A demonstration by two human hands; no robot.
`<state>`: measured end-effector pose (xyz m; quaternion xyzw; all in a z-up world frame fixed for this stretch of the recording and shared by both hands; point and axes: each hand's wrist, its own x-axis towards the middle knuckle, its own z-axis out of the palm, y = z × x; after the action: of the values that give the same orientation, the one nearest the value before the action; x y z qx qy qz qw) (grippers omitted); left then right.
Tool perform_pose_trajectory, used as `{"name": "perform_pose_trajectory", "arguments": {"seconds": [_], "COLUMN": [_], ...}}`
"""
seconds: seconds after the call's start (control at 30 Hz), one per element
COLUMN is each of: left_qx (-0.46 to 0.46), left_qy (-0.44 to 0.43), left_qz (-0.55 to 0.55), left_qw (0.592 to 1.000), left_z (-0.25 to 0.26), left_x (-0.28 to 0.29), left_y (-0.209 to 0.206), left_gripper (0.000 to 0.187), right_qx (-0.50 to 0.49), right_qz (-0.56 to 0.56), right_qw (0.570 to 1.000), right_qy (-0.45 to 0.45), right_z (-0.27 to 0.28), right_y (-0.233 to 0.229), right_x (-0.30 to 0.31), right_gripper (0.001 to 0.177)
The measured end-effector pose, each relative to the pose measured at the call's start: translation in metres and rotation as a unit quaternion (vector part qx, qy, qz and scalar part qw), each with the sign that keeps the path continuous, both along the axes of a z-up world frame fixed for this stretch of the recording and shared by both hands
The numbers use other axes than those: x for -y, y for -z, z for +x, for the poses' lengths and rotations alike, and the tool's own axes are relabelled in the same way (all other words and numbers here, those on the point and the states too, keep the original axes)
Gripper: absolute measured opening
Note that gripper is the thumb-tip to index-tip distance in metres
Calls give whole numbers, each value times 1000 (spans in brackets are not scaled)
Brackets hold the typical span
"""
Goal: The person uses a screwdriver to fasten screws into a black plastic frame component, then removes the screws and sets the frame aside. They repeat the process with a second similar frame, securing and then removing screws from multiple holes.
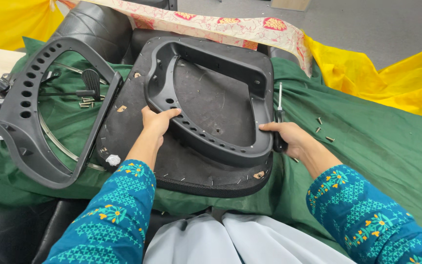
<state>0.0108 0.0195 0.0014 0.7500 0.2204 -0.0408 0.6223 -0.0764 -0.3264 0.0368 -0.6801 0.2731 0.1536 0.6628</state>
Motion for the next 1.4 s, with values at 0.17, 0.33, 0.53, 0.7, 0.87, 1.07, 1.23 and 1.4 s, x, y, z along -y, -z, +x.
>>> {"name": "perform_pose_trajectory", "arguments": {"seconds": [0.17,0.33,0.53,0.7,0.87,1.07,1.23,1.4], "left_qx": [44,79,139,100,55,128,91,83], "left_qy": [18,78,234,348,422,451,474,475], "left_qz": [-98,-109,-118,-134,-110,5,87,101], "left_qw": [994,988,955,922,898,883,872,871], "left_z": [-6,-22,-8,-19,-59,-91,-92,-79], "left_x": [13,67,168,264,341,404,437,460], "left_y": [1,1,-16,-2,40,74,76,85], "left_gripper": [95,97,93,91,91,91,99,97], "right_qx": [41,93,122,106,93,54,20,30], "right_qz": [138,71,19,-1,-41,-49,-57,-80], "right_qw": [990,989,970,943,920,909,912,905], "right_qy": [14,90,207,316,378,412,405,416], "right_z": [-15,-54,-126,-196,-274,-333,-340,-341], "right_y": [-14,-4,8,13,32,57,71,102], "right_x": [13,60,130,188,240,265,287,312], "right_gripper": [17,18,19,18,23,25,16,22]}}
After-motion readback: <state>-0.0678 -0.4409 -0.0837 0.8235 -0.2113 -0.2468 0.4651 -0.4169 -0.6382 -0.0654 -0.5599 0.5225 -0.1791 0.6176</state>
